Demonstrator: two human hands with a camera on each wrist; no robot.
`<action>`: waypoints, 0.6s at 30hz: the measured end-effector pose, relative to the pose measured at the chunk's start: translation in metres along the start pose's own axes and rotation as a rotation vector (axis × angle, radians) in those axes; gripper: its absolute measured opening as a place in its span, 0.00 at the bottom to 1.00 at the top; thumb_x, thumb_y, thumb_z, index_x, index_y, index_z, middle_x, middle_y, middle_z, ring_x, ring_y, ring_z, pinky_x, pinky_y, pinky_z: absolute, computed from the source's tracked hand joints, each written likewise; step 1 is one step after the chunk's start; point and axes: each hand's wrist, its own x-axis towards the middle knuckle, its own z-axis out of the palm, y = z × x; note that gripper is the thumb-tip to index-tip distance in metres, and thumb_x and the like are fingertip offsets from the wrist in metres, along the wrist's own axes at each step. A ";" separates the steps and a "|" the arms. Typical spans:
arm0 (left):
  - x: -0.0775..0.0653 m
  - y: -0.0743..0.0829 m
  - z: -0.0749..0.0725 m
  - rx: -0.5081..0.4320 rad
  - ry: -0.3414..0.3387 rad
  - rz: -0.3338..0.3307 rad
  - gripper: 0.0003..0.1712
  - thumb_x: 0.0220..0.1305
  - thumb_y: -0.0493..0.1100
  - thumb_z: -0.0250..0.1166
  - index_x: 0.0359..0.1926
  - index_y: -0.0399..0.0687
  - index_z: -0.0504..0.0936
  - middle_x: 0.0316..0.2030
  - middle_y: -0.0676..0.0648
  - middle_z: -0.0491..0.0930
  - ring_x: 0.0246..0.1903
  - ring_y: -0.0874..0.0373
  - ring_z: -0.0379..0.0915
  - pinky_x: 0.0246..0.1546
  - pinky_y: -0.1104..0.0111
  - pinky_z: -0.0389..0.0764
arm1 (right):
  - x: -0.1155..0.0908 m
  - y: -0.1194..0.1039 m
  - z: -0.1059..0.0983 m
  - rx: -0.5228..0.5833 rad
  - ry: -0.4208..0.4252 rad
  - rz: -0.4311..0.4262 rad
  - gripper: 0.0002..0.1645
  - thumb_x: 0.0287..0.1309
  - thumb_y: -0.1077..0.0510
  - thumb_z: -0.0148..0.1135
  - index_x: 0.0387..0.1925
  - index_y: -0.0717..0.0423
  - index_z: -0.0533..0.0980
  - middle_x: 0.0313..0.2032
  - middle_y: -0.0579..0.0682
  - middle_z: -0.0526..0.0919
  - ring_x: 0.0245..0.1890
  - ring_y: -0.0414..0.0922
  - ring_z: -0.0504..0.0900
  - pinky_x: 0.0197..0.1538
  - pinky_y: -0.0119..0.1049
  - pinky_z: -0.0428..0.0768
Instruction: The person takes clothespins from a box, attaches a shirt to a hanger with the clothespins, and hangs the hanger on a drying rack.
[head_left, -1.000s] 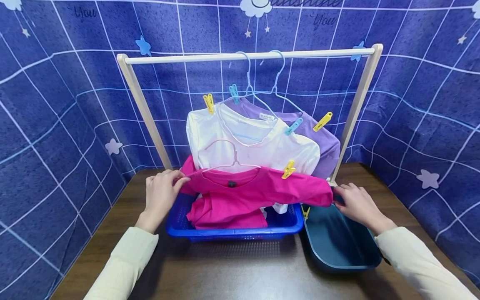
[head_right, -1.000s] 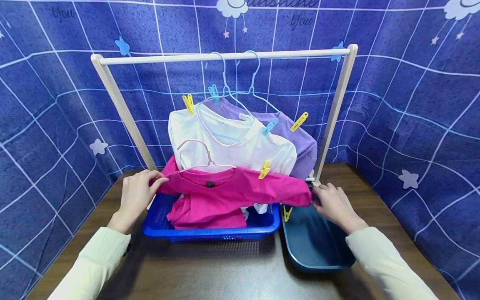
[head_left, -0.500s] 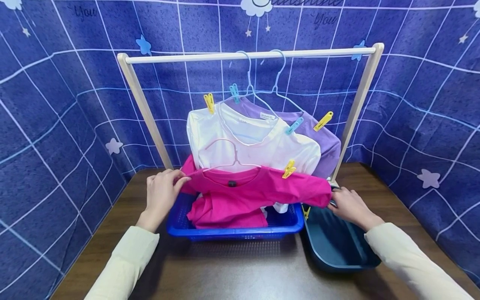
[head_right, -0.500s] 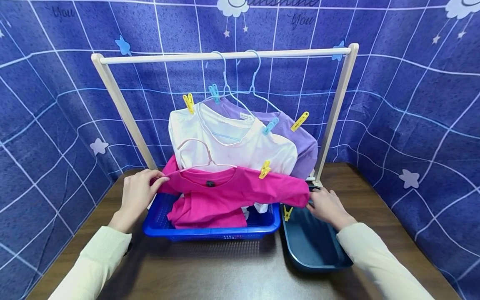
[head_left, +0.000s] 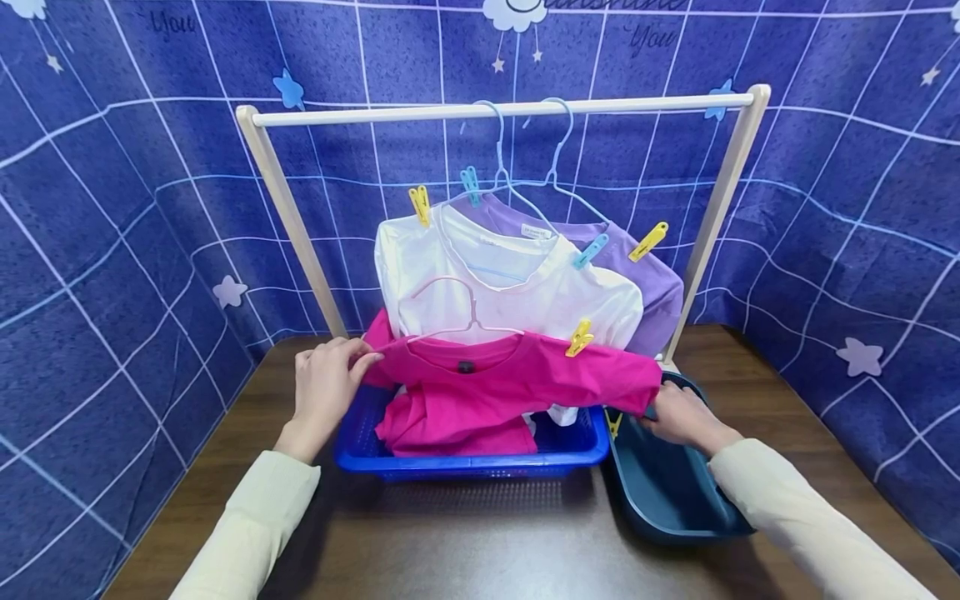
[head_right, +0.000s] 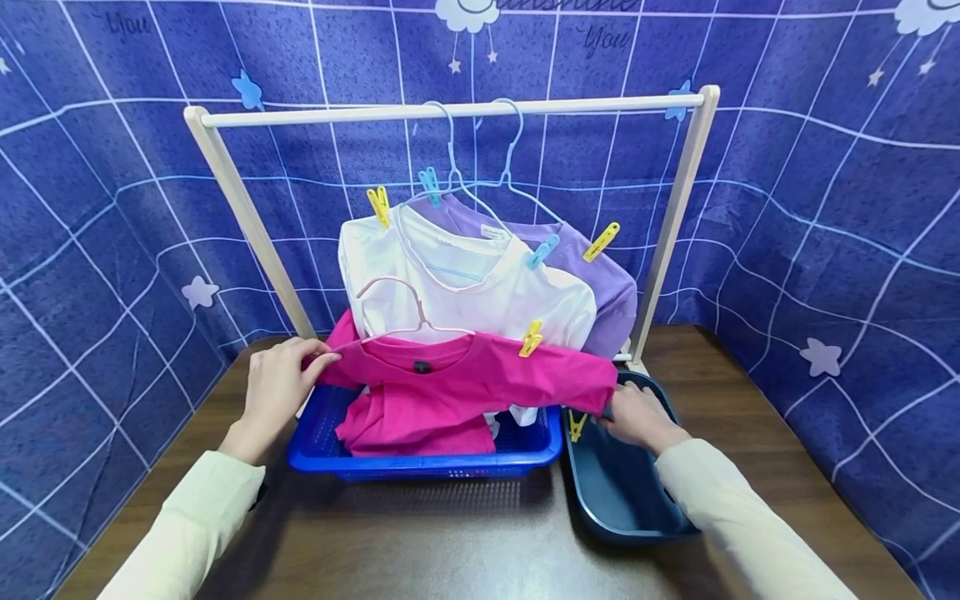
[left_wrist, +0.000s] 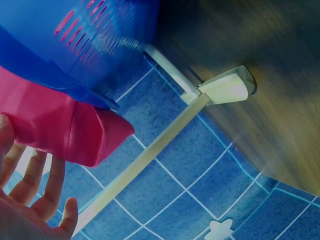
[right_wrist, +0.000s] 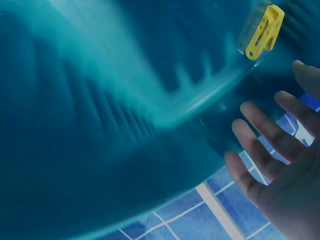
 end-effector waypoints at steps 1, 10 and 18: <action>0.000 0.000 0.000 -0.001 0.000 0.000 0.12 0.54 0.52 0.64 0.32 0.48 0.82 0.26 0.43 0.81 0.30 0.45 0.76 0.40 0.50 0.64 | 0.001 0.000 0.001 0.017 -0.009 0.004 0.11 0.44 0.53 0.66 0.27 0.55 0.76 0.28 0.55 0.81 0.30 0.52 0.77 0.33 0.50 0.74; 0.000 -0.001 0.001 -0.004 -0.003 0.002 0.12 0.54 0.52 0.64 0.33 0.49 0.82 0.27 0.44 0.82 0.30 0.45 0.75 0.39 0.52 0.63 | 0.003 0.001 0.014 0.144 -0.057 0.049 0.12 0.42 0.57 0.68 0.27 0.55 0.72 0.28 0.51 0.76 0.26 0.45 0.72 0.26 0.36 0.68; 0.001 0.000 0.001 -0.002 -0.005 -0.003 0.13 0.54 0.53 0.63 0.33 0.49 0.82 0.27 0.43 0.82 0.30 0.45 0.76 0.39 0.51 0.63 | 0.002 0.002 0.028 0.097 -0.002 -0.071 0.13 0.40 0.61 0.68 0.27 0.59 0.71 0.28 0.54 0.75 0.26 0.49 0.76 0.26 0.43 0.73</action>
